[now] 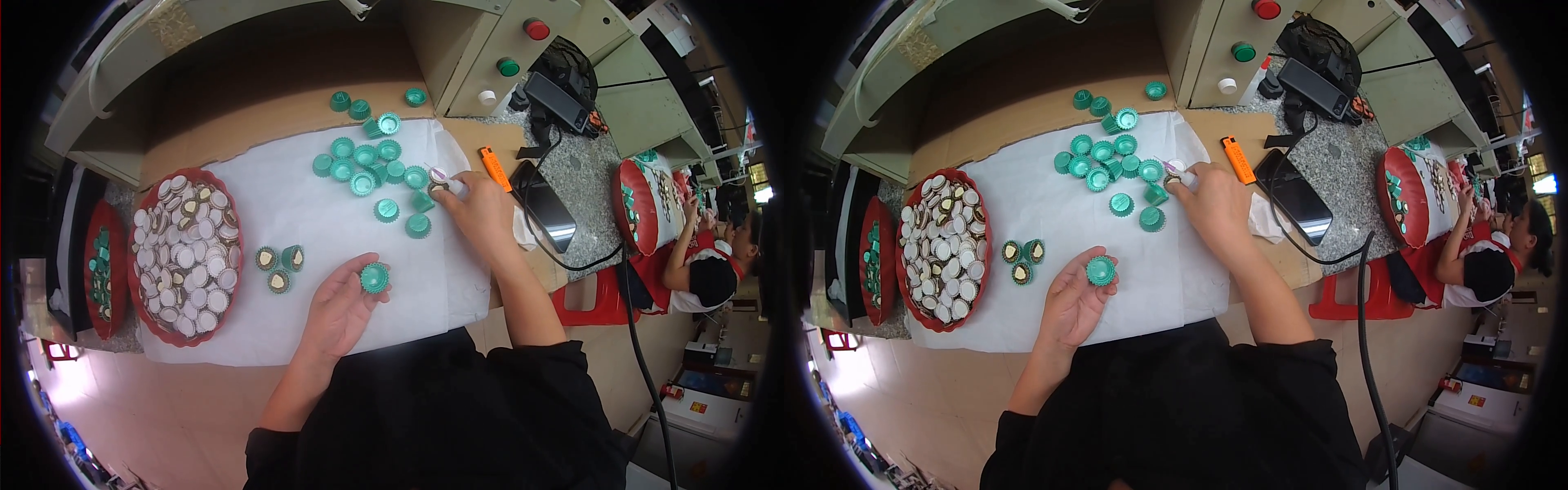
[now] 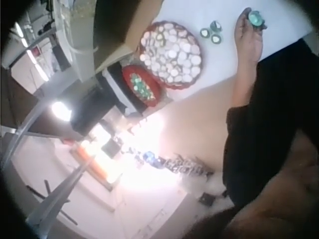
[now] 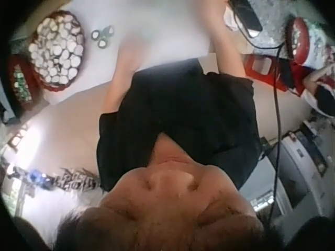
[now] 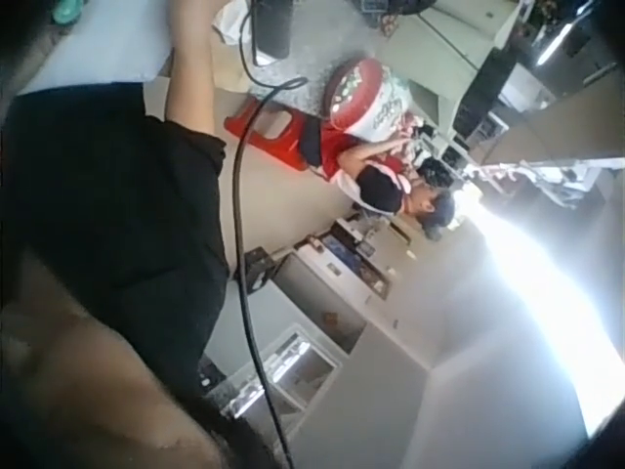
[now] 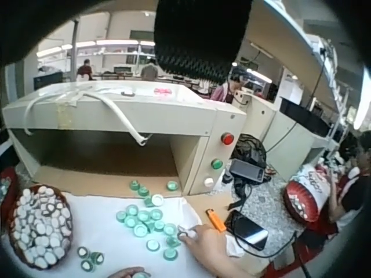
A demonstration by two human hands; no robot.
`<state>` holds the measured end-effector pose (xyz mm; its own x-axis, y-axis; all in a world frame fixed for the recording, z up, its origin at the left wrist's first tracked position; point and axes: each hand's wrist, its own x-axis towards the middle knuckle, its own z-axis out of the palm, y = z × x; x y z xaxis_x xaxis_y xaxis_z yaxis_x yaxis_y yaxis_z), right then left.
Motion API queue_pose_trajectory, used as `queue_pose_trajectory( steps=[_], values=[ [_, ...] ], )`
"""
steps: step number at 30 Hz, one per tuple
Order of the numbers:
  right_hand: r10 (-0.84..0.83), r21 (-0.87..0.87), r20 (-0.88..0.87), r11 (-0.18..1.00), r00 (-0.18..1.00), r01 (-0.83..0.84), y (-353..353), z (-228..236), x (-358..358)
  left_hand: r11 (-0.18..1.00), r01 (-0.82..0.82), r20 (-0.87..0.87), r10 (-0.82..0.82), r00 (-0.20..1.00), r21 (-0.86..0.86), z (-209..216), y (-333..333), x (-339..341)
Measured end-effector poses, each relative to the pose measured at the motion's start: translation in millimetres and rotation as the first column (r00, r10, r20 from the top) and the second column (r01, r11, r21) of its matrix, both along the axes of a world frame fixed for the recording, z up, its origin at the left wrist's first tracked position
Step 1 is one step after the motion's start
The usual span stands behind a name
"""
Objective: Assembling decorative bottle caps by applying glue and inserting metal heart-shaped pieces into plastic caps.
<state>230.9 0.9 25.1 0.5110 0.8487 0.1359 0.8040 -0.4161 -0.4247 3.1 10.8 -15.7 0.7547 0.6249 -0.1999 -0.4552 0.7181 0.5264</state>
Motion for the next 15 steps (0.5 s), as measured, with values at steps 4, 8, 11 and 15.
queue_pose_trajectory(
  steps=[4,8,11,15],
  values=[
    [0.107,0.059,-0.033,0.993,0.994,-0.105,-3,1,4,1.0,0.009,0.015,-0.009,1.0,-0.004,1,1,0],
    [0.033,-0.12,-0.207,0.991,0.978,-0.059,-3,19,-2,1.0,0.0,0.014,0.0,1.0,0.01,-1,0,0],
    [-0.02,-0.152,-0.155,0.988,0.988,-0.004,-2,14,-8,1.0,0.002,0.021,-0.002,1.0,0.007,-1,0,0],
    [-0.033,-0.142,-0.055,0.989,0.998,0.025,0,11,-11,1.0,0.007,0.025,-0.007,1.0,0.013,1,0,0]
  ],
)
